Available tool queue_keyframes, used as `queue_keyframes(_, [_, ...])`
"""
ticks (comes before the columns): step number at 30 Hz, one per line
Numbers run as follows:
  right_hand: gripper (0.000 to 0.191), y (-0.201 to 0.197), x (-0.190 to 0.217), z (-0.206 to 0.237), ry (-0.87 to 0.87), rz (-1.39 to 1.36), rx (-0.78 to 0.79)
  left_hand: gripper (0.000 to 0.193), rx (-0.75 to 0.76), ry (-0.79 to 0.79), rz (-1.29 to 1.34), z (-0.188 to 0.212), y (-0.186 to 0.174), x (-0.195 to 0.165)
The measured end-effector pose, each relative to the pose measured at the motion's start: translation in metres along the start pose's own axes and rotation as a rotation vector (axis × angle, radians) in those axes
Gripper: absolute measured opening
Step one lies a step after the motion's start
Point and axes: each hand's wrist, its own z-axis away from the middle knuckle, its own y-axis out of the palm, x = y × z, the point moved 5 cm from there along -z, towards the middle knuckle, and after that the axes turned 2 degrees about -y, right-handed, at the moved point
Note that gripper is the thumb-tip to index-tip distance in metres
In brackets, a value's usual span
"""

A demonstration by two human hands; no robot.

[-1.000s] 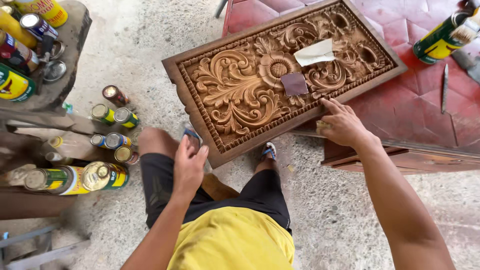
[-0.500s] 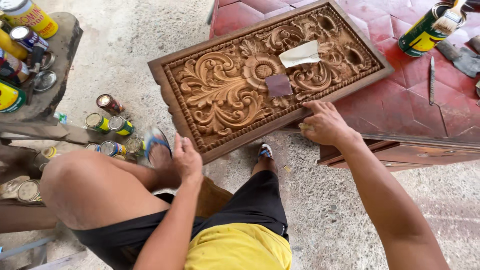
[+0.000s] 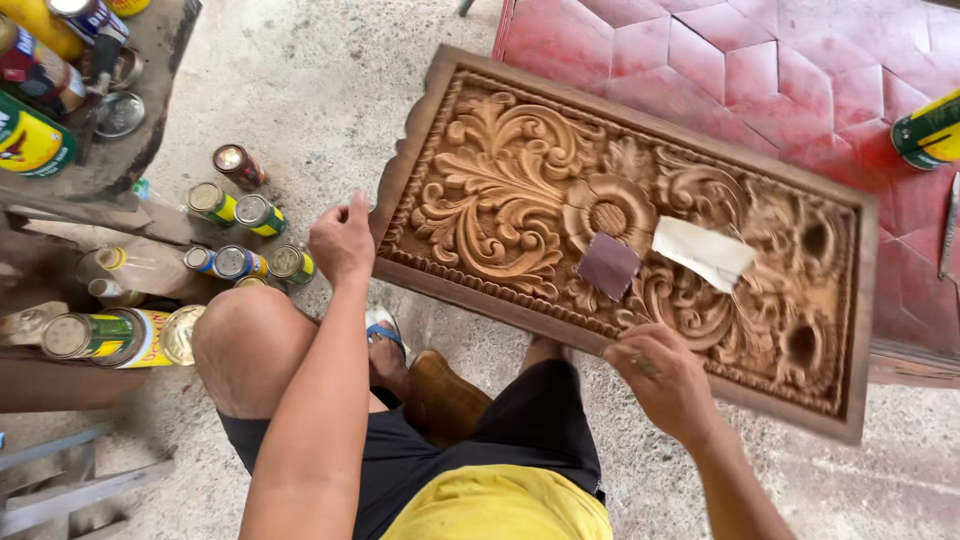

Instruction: The person sits on the floor with an ornately carved wooden panel resting on their lap and sands its carved surfaces by hand using small pieces of sandpaper. They reposition the panel, rotate it, and work over different floral relief areas, brushing the surface with their hand between sanding passes.

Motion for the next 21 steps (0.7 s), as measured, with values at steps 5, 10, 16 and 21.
queue_keyframes(5, [0.019, 0.042, 0.022, -0.056, 0.137, -0.251, -0.094, 0.039, -0.025, -0.146, 0.334, -0.019, 0.024, 0.021])
queue_keyframes(10, [0.016, 0.079, 0.045, -0.117, 0.083, -0.145, 0.055, 0.037, 0.000, -0.047, 0.388, -0.026, 0.026, 0.027])
queue_keyframes(16, [0.015, 0.107, 0.075, -0.138, -0.253, 0.011, 0.051, 0.037, -0.003, -0.011, 0.324, -0.025, 0.023, 0.024])
queue_keyframes(21, [0.017, 0.112, 0.084, -0.143, -0.236, 0.058, 0.073, 0.039, 0.020, -0.039, 0.193, -0.021, 0.023, 0.018])
